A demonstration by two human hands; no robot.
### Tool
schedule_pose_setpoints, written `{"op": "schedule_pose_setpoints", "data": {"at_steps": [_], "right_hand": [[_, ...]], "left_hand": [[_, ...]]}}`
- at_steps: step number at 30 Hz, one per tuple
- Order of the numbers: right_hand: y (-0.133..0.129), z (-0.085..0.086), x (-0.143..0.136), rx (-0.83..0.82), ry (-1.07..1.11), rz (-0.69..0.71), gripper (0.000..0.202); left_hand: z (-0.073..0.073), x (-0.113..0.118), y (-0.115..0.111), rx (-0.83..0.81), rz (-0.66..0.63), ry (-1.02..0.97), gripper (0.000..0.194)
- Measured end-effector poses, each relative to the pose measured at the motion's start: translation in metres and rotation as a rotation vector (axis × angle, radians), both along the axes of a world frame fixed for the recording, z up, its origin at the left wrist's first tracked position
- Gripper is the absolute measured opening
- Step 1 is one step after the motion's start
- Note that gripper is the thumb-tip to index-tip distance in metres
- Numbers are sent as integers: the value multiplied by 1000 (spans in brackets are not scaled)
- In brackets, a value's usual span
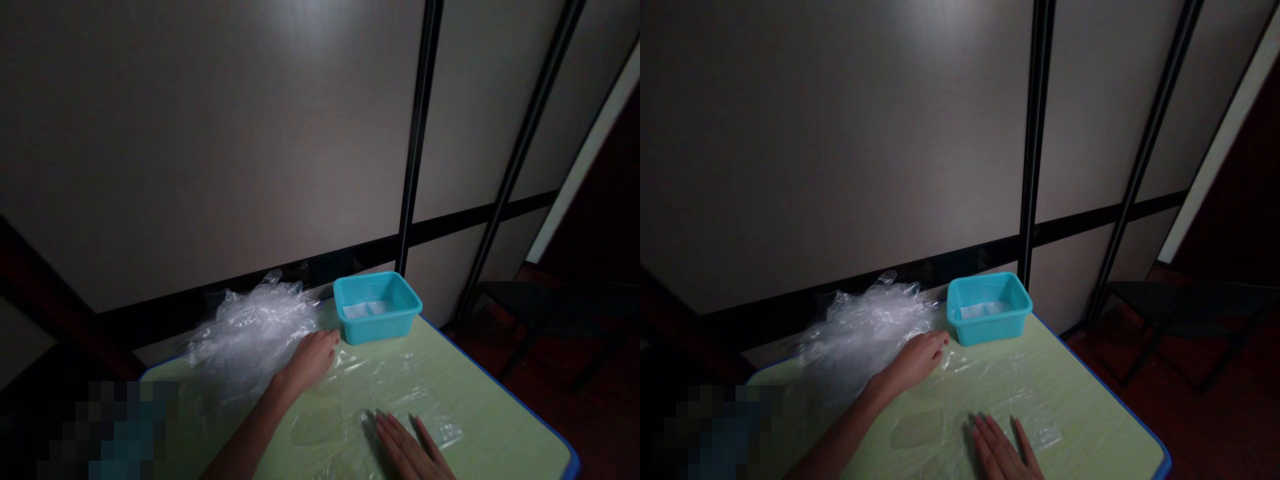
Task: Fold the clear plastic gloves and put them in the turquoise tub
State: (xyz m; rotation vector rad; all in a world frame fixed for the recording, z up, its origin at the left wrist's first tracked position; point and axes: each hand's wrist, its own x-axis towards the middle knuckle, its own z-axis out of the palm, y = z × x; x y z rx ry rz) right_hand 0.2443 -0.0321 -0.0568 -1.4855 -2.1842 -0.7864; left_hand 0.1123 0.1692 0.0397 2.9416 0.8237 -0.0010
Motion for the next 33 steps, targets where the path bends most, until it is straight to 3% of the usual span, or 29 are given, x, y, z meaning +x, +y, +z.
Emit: {"op": "schedule_pose_setpoints", "data": {"at_steps": [5, 9, 12, 15, 19, 23, 28, 33], "right_hand": [[-2, 1, 3, -41, 50, 10, 54], [-3, -6, 9, -174, 132, 34, 67], [-3, -7, 15, -253, 256, 49, 78], [-5, 9, 17, -385, 388, 52, 76], [3, 48, 20, -644, 488, -38, 59], [29, 74, 22, -790, 435, 9, 63], [57, 73, 21, -846, 358, 85, 69], [63, 59, 25, -861, 290, 102, 70]], "left_hand": [[4, -12, -46, 58, -64, -42, 27], [-13, -16, -72, 63, -135, -57, 38], [-26, -16, -83, -36, -146, -87, 37], [-29, -19, -89, -160, -88, -156, 41], [-21, -23, -88, -152, 41, -177, 39], [-23, -25, -86, -79, -19, -129, 48], [-43, -25, -85, -12, -81, -80, 51], [-53, -27, -84, -31, -122, -5, 60]]}}
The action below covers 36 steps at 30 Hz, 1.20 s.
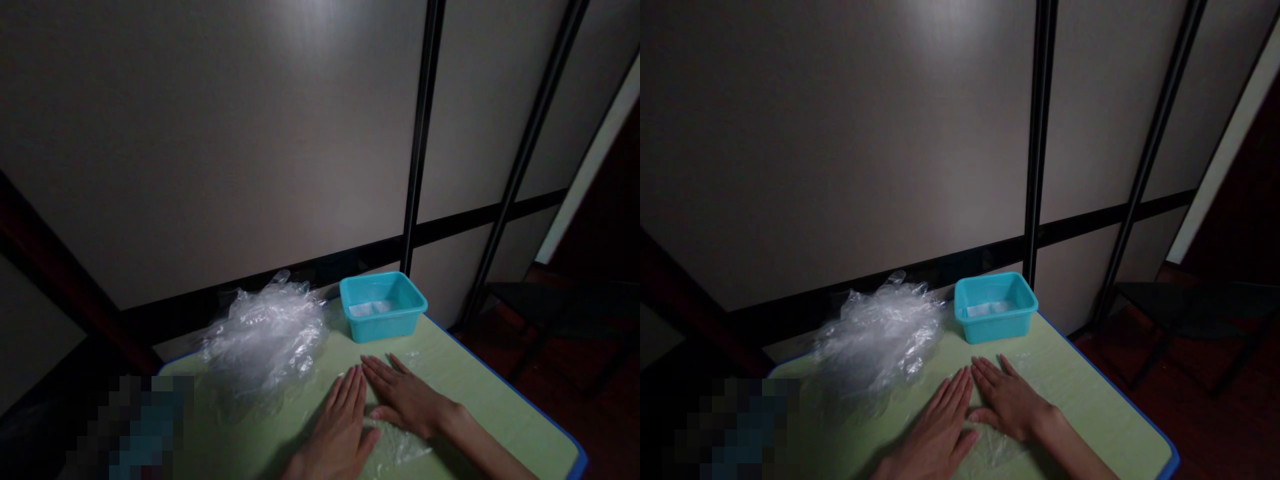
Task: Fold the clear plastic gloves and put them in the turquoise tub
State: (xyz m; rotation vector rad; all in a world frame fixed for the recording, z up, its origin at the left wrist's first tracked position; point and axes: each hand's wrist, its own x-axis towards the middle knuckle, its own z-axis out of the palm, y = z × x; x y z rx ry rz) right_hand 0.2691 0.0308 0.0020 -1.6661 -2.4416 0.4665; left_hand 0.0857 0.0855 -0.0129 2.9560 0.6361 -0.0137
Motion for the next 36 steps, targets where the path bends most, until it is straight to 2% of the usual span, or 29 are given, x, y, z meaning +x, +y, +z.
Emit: {"op": "schedule_pose_setpoints", "data": {"at_steps": [5, 8, 12, 15, 20, 25, 36], "right_hand": [[-1, -11, 12, 59, 8, -27, 66], [-1, -13, 22, 70, 10, -63, 65], [-9, -2, 33, 77, 34, -88, 63], [-22, 11, 40, 66, 52, -34, 59], [-43, 23, 51, 47, 67, -40, 50], [-54, 21, 55, 40, 42, -23, 45], [-82, 13, 41, 54, 23, -48, 50]], "left_hand": [[-4, -1, -1, -27, 18, 22, 65], [0, -2, 0, -73, 17, 24, 71], [15, -12, 2, -132, 38, -58, 81], [25, -28, 2, -163, 79, -104, 78], [20, -45, -3, -160, 170, -112, 68], [14, -41, -1, -137, 211, -86, 65], [22, -26, 6, -69, 156, -85, 61]]}}
